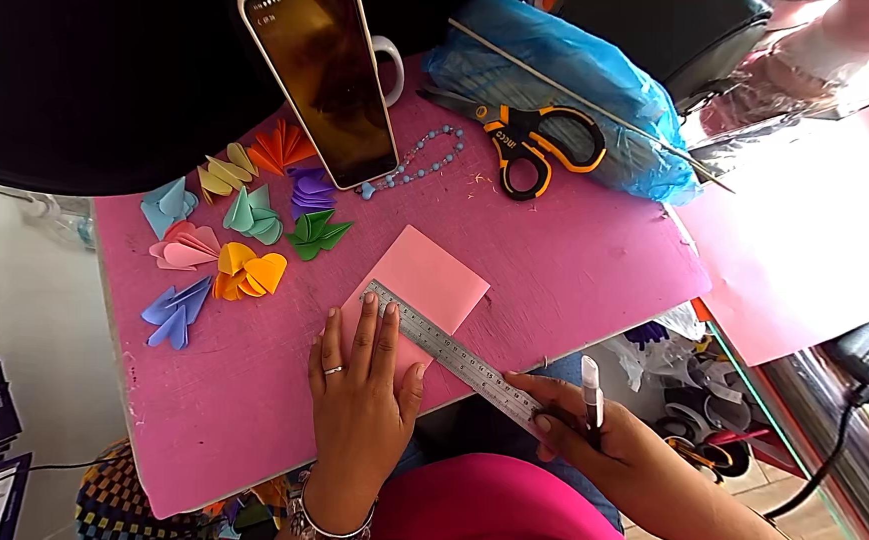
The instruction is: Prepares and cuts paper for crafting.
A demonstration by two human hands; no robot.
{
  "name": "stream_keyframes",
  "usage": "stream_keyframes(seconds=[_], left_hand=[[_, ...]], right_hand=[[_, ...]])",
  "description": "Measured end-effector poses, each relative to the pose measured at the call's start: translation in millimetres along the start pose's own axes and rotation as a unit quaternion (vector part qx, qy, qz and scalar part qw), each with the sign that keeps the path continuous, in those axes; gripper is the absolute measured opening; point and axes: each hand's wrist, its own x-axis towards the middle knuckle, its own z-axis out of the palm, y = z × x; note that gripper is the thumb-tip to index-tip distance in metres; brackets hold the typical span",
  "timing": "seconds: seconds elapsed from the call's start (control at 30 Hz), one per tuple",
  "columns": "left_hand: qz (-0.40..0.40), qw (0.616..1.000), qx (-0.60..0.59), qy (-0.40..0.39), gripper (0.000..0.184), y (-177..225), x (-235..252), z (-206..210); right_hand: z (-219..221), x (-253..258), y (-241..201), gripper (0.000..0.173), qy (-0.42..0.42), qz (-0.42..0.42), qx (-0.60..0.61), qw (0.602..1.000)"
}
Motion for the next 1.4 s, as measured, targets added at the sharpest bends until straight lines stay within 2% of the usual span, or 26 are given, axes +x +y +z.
stream_keyframes(seconds=[1.4], left_hand=[[-0.004, 1.000, 0.009, -0.011, 0.067, 1.7, 1.3, -1.4]], right_hand=[[4.1, -1.4, 1.4, 0.041, 0.005, -0.001, 0.021, 1.000]])
